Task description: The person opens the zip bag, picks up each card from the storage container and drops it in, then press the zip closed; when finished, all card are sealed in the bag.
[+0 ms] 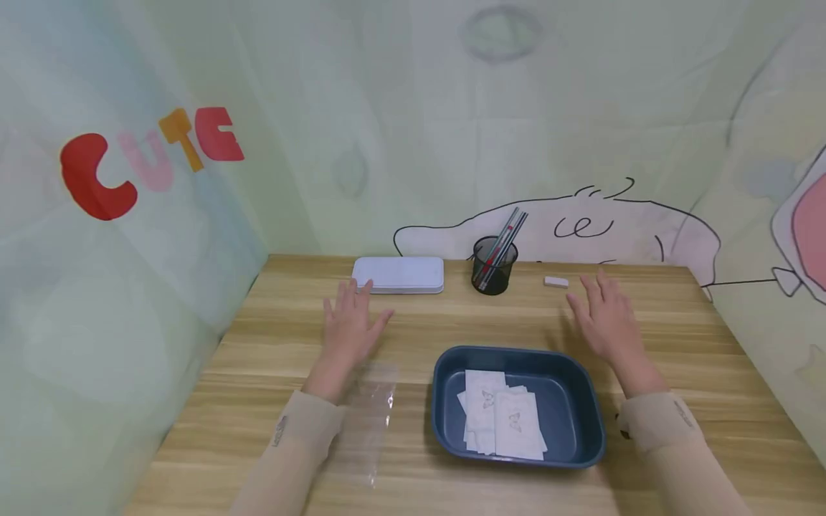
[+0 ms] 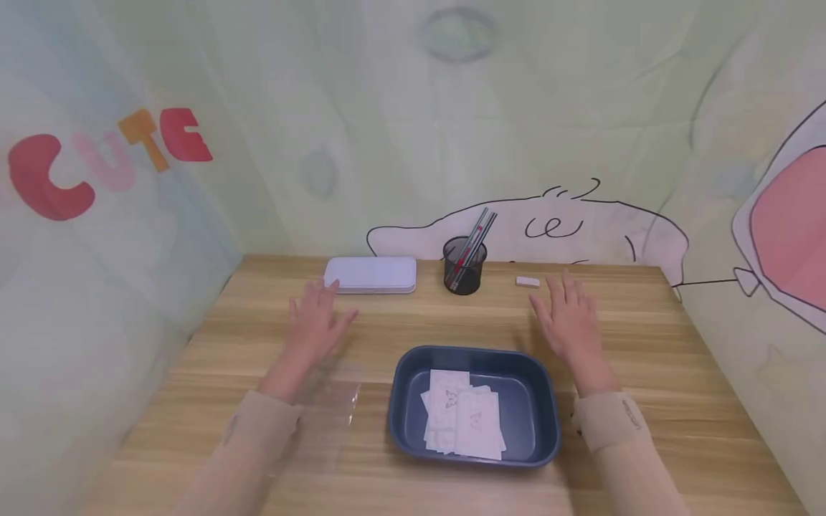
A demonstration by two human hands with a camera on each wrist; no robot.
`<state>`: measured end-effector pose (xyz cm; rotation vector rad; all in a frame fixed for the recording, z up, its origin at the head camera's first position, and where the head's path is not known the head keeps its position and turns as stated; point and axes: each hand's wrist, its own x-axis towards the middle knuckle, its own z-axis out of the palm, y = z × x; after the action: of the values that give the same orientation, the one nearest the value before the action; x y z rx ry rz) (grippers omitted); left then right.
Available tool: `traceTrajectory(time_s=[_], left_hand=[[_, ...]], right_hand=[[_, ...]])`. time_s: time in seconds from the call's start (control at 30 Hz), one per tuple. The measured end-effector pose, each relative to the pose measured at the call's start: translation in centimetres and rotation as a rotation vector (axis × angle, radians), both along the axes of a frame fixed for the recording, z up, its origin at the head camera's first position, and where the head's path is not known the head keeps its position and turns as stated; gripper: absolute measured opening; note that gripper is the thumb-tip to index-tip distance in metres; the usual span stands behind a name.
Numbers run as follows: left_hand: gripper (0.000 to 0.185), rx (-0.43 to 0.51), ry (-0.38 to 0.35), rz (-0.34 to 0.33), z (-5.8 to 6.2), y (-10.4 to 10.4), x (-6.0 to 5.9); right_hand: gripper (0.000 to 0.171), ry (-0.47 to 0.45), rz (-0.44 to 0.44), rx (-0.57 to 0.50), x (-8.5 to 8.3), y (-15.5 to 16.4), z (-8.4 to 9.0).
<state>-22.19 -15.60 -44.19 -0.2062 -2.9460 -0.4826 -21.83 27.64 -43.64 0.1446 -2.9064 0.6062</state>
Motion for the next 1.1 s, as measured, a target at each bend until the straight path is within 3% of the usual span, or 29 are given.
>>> traceTrajectory(time_s=[0.13, 0.3, 0.47, 0.6, 0.7, 0.87, 1.1], left_hand=[[0.065, 0.090, 0.088, -0.001, 0.4, -0.4, 0.8], [0.055, 0.164, 0.169, -0.005, 0.7, -0.9, 2.2], [0.051, 0.211, 0.159, 0.005, 1.4, -1.2, 3.9], [0.051, 0.233, 0.119, 0.032, 2.1, -1.6, 5.5], [0.054, 0.245, 0.085, 0.051, 2.5, -2.2, 6.6], [0.059, 0.262, 0.017, 0.078, 2.7, -3.4, 8.0], [0.057, 0.197, -0.073, 0.107, 2.6, -4.8, 9.9]], right_hand=[[0.067, 0.037, 0.046, -0.135, 1.1, -1.3, 1.8], [0.060, 0.010, 0.123, -0.281, 3.2, -3.5, 4.0], [0.057, -0.053, 0.178, -0.378, 5.4, -5.8, 5.8], [0.051, -0.133, 0.275, -0.472, 7.4, -7.8, 6.7], [0.046, -0.220, 0.358, -0.559, 8.9, -9.5, 7.2], [0.044, -0.442, 0.473, -0.723, 11.0, -12.3, 7.4], [0.050, -0.827, 0.625, -1.134, 12.9, -15.3, 7.1]])
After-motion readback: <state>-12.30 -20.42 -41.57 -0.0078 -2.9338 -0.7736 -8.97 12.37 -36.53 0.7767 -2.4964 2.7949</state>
